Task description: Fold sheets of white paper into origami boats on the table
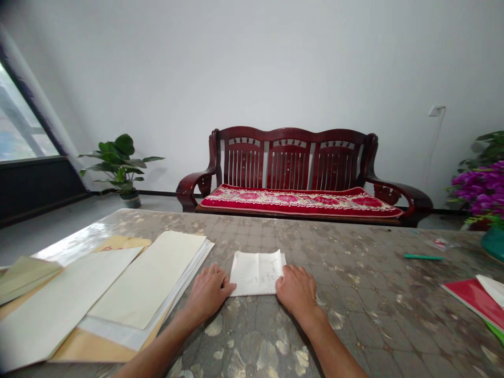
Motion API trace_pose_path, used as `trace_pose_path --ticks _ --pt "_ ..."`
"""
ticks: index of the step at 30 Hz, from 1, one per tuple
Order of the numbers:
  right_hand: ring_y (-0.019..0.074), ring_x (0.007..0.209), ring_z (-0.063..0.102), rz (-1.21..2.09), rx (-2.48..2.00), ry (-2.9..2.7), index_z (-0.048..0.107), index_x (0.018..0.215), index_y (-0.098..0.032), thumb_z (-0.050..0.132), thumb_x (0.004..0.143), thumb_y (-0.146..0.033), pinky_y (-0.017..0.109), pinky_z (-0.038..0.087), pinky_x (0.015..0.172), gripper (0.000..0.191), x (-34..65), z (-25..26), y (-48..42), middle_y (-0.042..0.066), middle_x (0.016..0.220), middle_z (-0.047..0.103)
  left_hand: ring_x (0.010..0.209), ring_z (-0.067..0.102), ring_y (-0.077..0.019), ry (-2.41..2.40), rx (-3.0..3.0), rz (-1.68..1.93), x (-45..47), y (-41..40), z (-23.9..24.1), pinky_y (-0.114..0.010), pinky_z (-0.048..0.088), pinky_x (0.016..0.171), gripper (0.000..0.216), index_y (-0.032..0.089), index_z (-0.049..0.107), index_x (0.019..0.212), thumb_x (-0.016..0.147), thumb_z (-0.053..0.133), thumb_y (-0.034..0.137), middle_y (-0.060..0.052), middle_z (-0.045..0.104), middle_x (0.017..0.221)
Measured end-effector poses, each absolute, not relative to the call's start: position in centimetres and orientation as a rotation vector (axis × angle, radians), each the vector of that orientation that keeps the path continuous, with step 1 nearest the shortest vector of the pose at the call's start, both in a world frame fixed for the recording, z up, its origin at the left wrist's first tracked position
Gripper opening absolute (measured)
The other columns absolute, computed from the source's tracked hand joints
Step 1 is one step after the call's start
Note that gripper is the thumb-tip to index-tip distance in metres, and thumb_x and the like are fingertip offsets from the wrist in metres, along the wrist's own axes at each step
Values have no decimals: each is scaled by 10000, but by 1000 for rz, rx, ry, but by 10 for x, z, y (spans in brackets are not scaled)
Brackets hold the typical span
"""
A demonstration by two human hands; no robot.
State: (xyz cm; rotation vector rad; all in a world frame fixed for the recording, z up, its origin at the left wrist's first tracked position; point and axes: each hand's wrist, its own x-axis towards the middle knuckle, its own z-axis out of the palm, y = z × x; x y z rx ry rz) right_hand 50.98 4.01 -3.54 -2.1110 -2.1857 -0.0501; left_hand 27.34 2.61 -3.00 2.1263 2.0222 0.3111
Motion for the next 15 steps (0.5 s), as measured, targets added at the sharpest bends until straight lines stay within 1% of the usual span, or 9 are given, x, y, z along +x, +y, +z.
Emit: trace_pose_path --ticks 5,7,9,10,12,13,15 --pt "257 958 617 -66 -2120 -2178 707 913 -165 434 859 -215 320 393 774 283 513 -37 41 121 982 708 966 553 -238 2039 2116 316 273 26 -31 -329 391 812 174 198 626 743 856 553 308 -62 607 978" --pt "261 959 616 -79 -2129 -2171 710 905 -164 434 860 -219 320 396 768 285 514 -38 41 123 976 707 982 550 -240 2045 2105 341 273 25 -33 -333 398 831 155 196 636 793 856 560 315 -66 604 999" --pt "261 958 616 -86 -2133 -2167 710 906 -164 433 861 -220 319 398 765 286 515 -39 40 125 979 705 1020 541 -251 2077 2093 373 275 23 -34 -348 405 861 166 194 646 935 850 576 319 -78 595 1064" --pt "262 958 617 -89 -2132 -2167 711 910 -164 432 863 -220 319 399 765 288 515 -39 40 126 982 704 1058 529 -260 2100 2102 390 276 22 -35 -362 405 887 229 194 635 1039 846 585 308 -89 582 1130" --pt "264 959 619 -93 -2131 -2171 711 918 -161 429 863 -216 321 404 763 293 515 -39 40 129 985 703 1164 480 -278 2116 2174 411 278 22 -37 -398 385 957 410 211 559 1242 835 593 249 -105 516 1304" --pt "266 960 620 -96 -2130 -2173 711 921 -160 426 864 -212 323 408 762 296 514 -39 39 130 985 702 1215 447 -282 2085 2238 412 279 22 -37 -412 368 991 479 231 517 1307 833 582 205 -101 470 1382" --pt "269 961 622 -104 -2127 -2174 710 921 -161 420 864 -206 325 414 751 299 513 -39 39 130 983 700 1282 398 -278 1935 2389 403 281 25 -37 -428 342 1033 544 276 485 1354 836 529 115 -73 416 1464"
